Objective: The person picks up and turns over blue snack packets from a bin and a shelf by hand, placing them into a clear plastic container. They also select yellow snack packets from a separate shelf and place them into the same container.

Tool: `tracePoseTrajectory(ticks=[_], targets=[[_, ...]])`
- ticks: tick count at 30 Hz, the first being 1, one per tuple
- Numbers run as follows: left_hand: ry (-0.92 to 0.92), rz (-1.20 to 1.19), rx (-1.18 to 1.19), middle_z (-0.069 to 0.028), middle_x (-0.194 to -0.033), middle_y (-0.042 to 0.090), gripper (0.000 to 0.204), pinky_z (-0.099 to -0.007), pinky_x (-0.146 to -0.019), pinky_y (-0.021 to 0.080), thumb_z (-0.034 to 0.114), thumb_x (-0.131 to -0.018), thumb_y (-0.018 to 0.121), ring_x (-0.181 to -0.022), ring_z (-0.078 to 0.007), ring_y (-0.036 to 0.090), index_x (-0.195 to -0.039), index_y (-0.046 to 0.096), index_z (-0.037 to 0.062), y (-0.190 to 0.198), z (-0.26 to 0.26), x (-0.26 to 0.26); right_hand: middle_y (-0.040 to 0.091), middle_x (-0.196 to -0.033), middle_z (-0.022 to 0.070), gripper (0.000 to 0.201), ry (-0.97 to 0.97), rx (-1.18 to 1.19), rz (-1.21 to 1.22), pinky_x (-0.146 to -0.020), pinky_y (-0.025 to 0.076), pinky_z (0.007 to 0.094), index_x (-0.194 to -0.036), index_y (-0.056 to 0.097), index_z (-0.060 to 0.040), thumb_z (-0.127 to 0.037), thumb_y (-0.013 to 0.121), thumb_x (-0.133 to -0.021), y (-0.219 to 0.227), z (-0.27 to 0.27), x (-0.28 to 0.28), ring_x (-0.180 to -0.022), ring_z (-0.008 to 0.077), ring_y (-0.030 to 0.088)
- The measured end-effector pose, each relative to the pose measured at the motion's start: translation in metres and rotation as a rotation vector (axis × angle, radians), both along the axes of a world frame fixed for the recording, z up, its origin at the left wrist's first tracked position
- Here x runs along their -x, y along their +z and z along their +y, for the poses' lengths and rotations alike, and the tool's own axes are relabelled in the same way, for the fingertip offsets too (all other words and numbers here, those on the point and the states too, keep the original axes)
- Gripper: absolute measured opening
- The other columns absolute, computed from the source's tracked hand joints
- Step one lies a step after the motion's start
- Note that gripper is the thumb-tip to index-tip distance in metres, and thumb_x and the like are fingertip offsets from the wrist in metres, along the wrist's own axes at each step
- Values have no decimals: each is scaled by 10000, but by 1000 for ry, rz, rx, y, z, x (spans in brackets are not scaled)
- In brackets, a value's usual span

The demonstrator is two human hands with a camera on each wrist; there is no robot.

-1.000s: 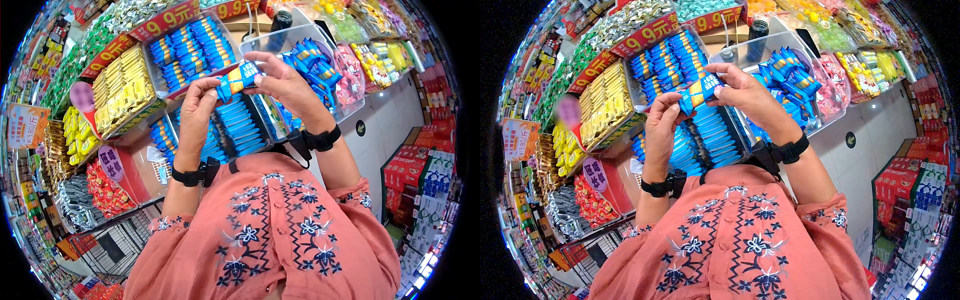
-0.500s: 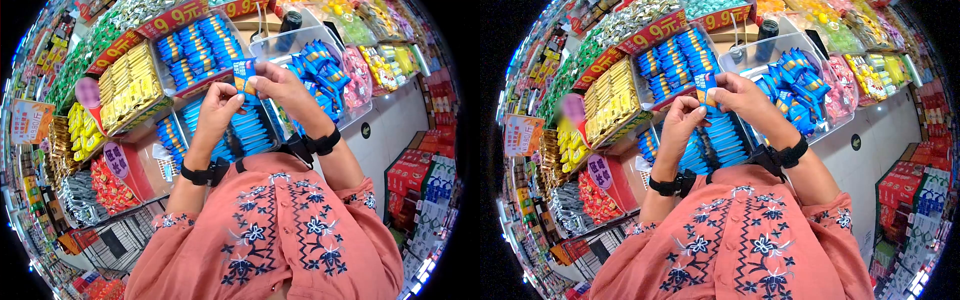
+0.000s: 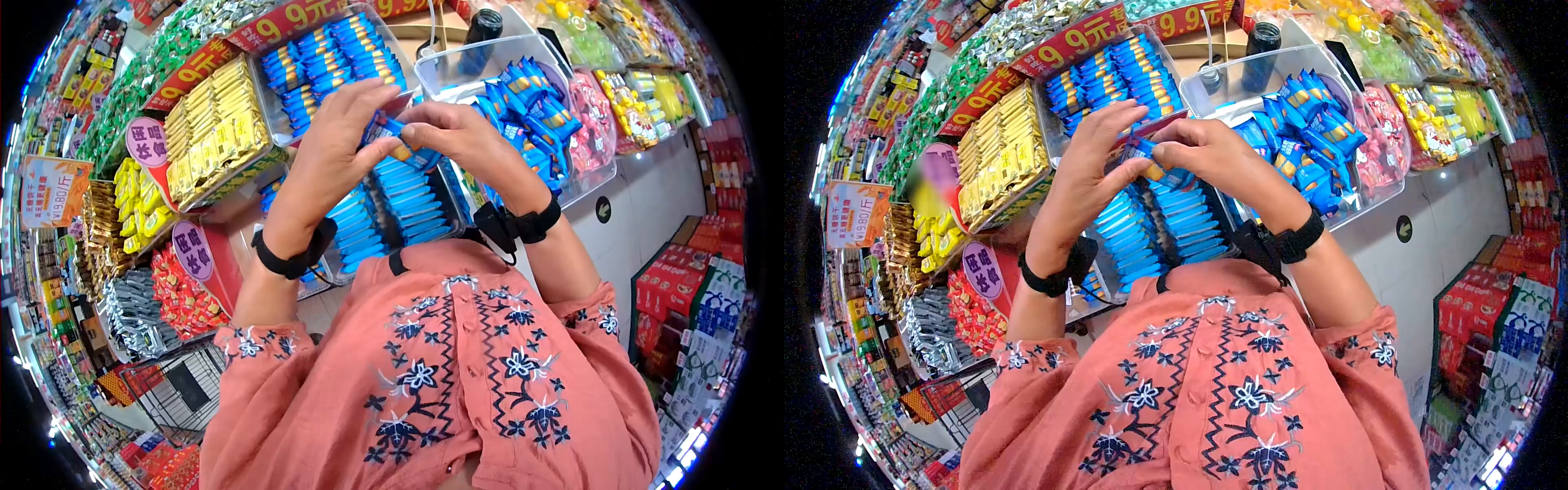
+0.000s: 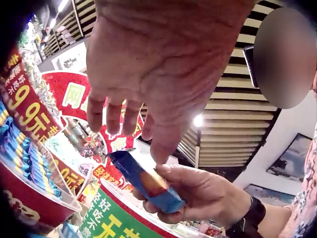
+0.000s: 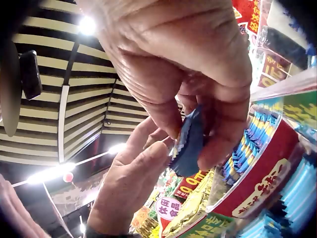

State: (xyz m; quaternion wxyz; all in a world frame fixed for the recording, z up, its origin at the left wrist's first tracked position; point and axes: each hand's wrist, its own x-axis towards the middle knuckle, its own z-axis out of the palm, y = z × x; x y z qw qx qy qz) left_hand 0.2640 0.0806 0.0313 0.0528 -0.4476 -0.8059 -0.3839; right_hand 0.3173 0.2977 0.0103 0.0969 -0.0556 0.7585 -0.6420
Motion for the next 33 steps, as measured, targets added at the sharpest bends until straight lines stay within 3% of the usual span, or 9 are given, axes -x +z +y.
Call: tracePoseTrajectory(ticks=[2, 5, 8, 11, 14, 17, 20, 29, 33], targets=[[-69, -43, 31, -136, -1259, 597, 477, -373, -1025, 441, 179, -889, 738, -1178, -294, 574, -1323, 576, 68, -4, 2, 2, 691, -964, 49, 309, 34, 15, 2, -741, 503, 266, -1102, 675, 21, -243, 648, -944, -5, 0, 2, -861, 108, 631], [-48, -341, 158, -126, -1137, 618, 435, -334, -915, 481, 205, -897, 734, -1058, -251, 607, -1281, 598, 52, 0, -2, 2, 678, -974, 45, 319, -10, 153, 9, -730, 503, 257, -1137, 649, 23, -230, 660, -943, -8, -3, 0, -840, 112, 630], [-43, -224, 107, -103, -1029, 612, 401, -299, -822, 489, 239, -911, 727, -951, -196, 609, -1236, 612, 33, -21, -9, 10, 656, -1071, 47, 393, -19, 181, -76, -815, 512, 266, -1258, 571, 32, -233, 643, -977, -1, 2, -4, -952, 109, 624], [-31, -381, 98, -65, -998, 625, 344, -276, -791, 495, 263, -931, 713, -902, -150, 608, -1170, 629, 29, -27, -12, 10, 650, -992, 62, 396, -33, 204, -95, -719, 530, 248, -1210, 573, 26, -217, 700, -925, -15, 5, -2, -841, 115, 630], [22, -736, 8, -20, -990, 634, 290, -256, -753, 494, 266, -950, 699, -845, -109, 601, -1129, 633, 47, -23, -13, 7, 649, -968, 73, 422, 48, 135, -195, -682, 555, 272, -1202, 566, 30, -239, 718, -916, -22, 7, 2, -830, 129, 642], [30, -919, -100, -9, -980, 640, 254, -247, -719, 501, 263, -964, 683, -816, -87, 599, -1110, 626, 63, -28, -17, 9, 657, -976, 95, 451, 98, 99, -259, -643, 568, 292, -1187, 556, 42, -262, 735, -906, -24, 9, 2, -819, 154, 663], [74, -1007, -215, -16, -974, 640, 270, -252, -704, 509, 278, -977, 669, -822, -84, 600, -1126, 613, 61, -30, -16, 6, 668, -977, 116, 436, 20, 137, -263, -642, 569, 294, -1143, 557, 44, -272, 738, -904, -16, 2, -1, -821, 175, 682], [148, -940, -297, -21, -1013, 649, 325, -267, -762, 542, 297, -987, 657, -894, -97, 624, -1192, 605, 49, -47, -15, 7, 700, -908, 113, 299, 82, 208, -297, -634, 564, 286, -1098, 570, 3, -237, 645, -937, -14, 6, -1, -776, 163, 684], [63, -1126, -358, -9, -1041, 647, 346, -250, -790, 517, 286, -980, 669, -917, -82, 597, -1218, 623, 39, -39, -17, 5, 701, -897, 91, 212, 84, 214, -294, -625, 547, 269, -1061, 587, -15, -197, 604, -954, -15, 9, -1, -741, 140, 668]])
